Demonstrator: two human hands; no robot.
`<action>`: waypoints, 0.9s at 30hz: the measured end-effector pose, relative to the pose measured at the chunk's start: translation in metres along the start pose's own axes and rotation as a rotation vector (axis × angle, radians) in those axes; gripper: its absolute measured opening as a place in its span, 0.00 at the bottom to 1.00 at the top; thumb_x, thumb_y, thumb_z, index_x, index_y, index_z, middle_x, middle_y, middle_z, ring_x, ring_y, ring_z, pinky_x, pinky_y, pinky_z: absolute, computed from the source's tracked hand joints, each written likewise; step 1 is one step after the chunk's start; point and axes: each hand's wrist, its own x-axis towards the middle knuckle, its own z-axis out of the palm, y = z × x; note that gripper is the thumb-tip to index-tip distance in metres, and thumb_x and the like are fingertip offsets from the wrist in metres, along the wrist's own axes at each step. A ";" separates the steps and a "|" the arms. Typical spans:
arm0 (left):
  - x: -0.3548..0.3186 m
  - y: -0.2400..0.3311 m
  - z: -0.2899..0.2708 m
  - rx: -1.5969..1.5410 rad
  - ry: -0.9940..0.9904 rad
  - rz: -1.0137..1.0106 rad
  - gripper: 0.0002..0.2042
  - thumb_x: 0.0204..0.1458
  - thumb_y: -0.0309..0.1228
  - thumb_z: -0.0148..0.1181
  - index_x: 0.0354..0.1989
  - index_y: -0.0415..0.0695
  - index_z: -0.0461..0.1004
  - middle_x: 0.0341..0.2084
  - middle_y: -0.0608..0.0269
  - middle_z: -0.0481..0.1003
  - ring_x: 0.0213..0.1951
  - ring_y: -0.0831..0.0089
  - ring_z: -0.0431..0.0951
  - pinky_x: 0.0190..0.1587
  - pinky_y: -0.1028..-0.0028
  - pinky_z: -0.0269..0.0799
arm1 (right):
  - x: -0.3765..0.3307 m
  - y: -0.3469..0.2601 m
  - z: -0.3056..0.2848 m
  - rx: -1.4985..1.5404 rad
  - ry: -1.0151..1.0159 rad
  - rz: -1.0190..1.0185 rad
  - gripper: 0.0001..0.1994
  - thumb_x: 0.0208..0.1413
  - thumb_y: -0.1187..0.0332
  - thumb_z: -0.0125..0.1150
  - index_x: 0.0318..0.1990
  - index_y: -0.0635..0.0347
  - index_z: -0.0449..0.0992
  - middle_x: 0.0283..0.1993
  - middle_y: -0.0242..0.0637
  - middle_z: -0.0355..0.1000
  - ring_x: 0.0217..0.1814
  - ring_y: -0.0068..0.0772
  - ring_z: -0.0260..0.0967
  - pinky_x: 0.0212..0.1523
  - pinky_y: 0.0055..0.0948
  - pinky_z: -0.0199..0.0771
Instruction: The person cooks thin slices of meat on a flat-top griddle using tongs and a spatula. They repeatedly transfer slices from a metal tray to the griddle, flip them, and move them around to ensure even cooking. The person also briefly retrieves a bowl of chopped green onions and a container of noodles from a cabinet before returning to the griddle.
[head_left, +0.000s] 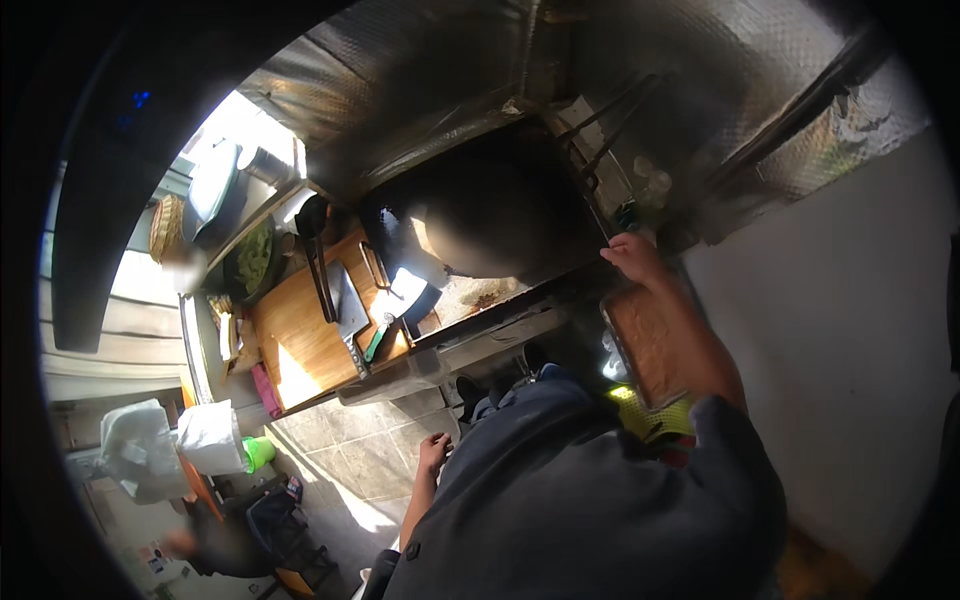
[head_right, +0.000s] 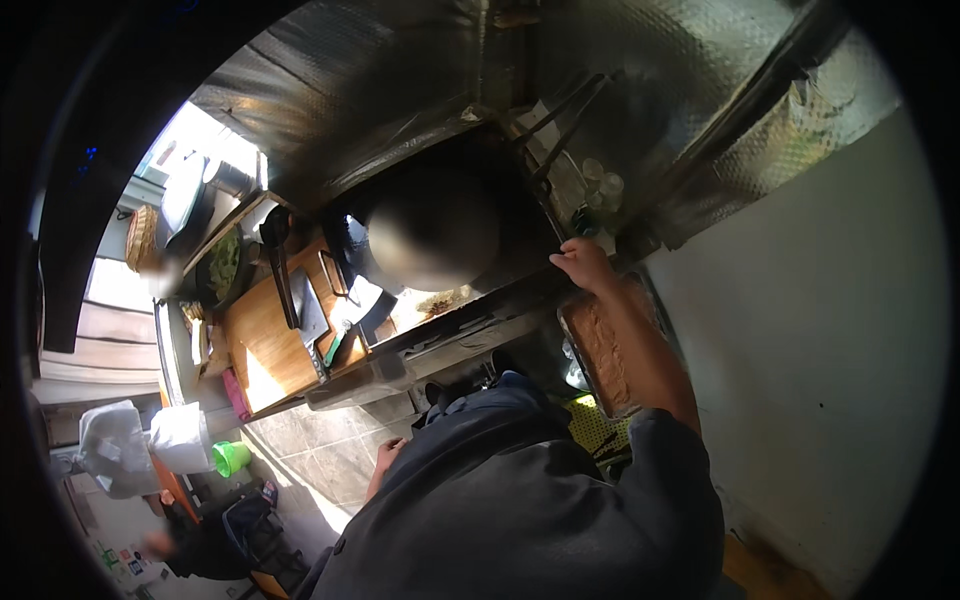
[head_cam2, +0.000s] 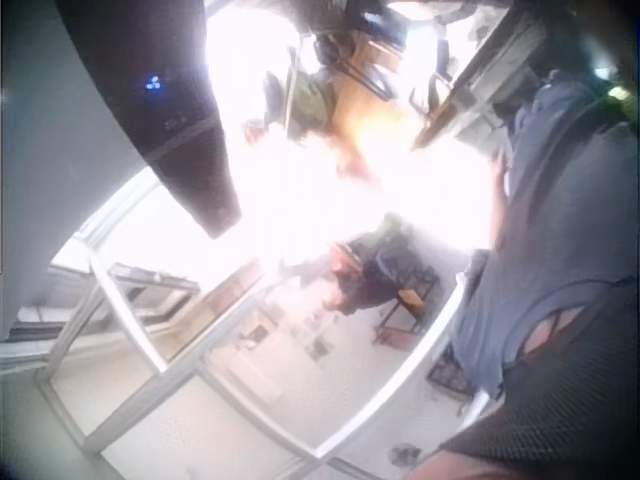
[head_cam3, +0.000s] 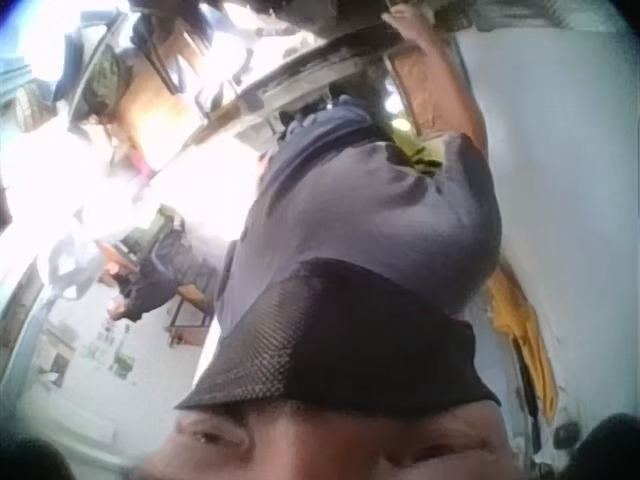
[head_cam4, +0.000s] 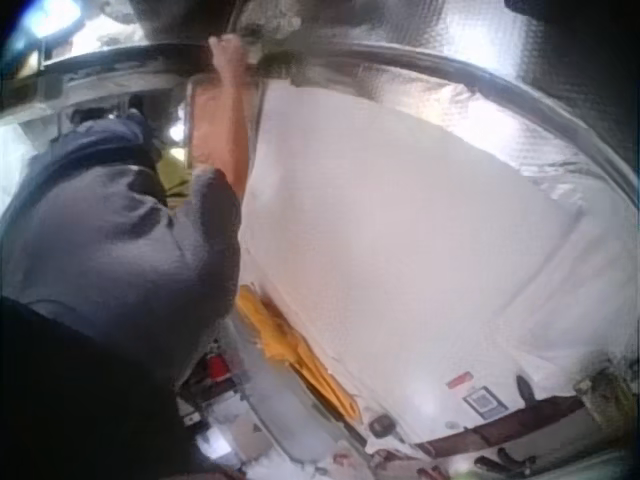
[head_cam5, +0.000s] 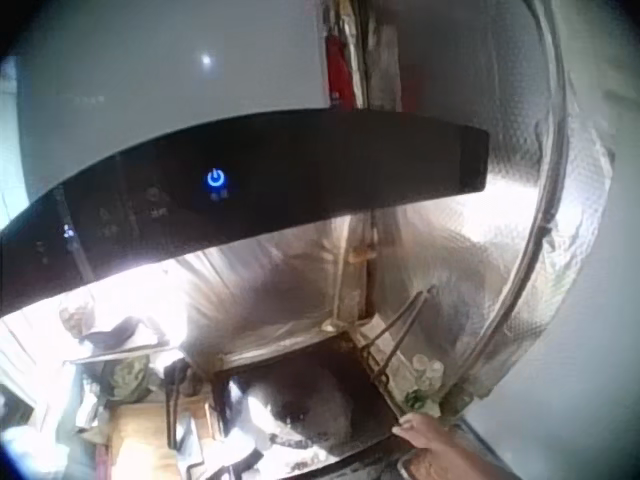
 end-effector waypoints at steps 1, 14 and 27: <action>0.000 -0.009 -0.001 -0.030 -0.003 0.020 0.23 0.60 0.38 0.68 0.56 0.34 0.74 0.37 0.58 0.81 0.31 0.75 0.80 0.26 0.76 0.70 | -0.009 -0.059 -0.012 0.020 -0.014 -0.143 0.21 0.57 0.58 0.71 0.50 0.64 0.78 0.50 0.44 0.79 0.49 0.48 0.78 0.52 0.41 0.76; 0.030 0.019 -0.005 -0.266 0.226 0.324 0.24 0.59 0.39 0.66 0.57 0.34 0.75 0.43 0.51 0.83 0.42 0.66 0.83 0.46 0.68 0.79 | 0.237 -0.119 -0.167 -1.234 0.288 -0.505 0.24 0.65 0.69 0.55 0.69 0.61 0.68 0.75 0.54 0.58 0.78 0.55 0.52 0.78 0.61 0.46; 0.020 0.249 -0.071 0.581 0.612 1.080 0.20 0.55 0.31 0.67 0.54 0.36 0.75 0.49 0.45 0.76 0.52 0.48 0.76 0.57 0.60 0.72 | -0.071 -0.116 -0.007 -0.107 0.060 -0.211 0.35 0.58 0.44 0.64 0.59 0.69 0.68 0.48 0.60 0.77 0.51 0.63 0.76 0.49 0.51 0.75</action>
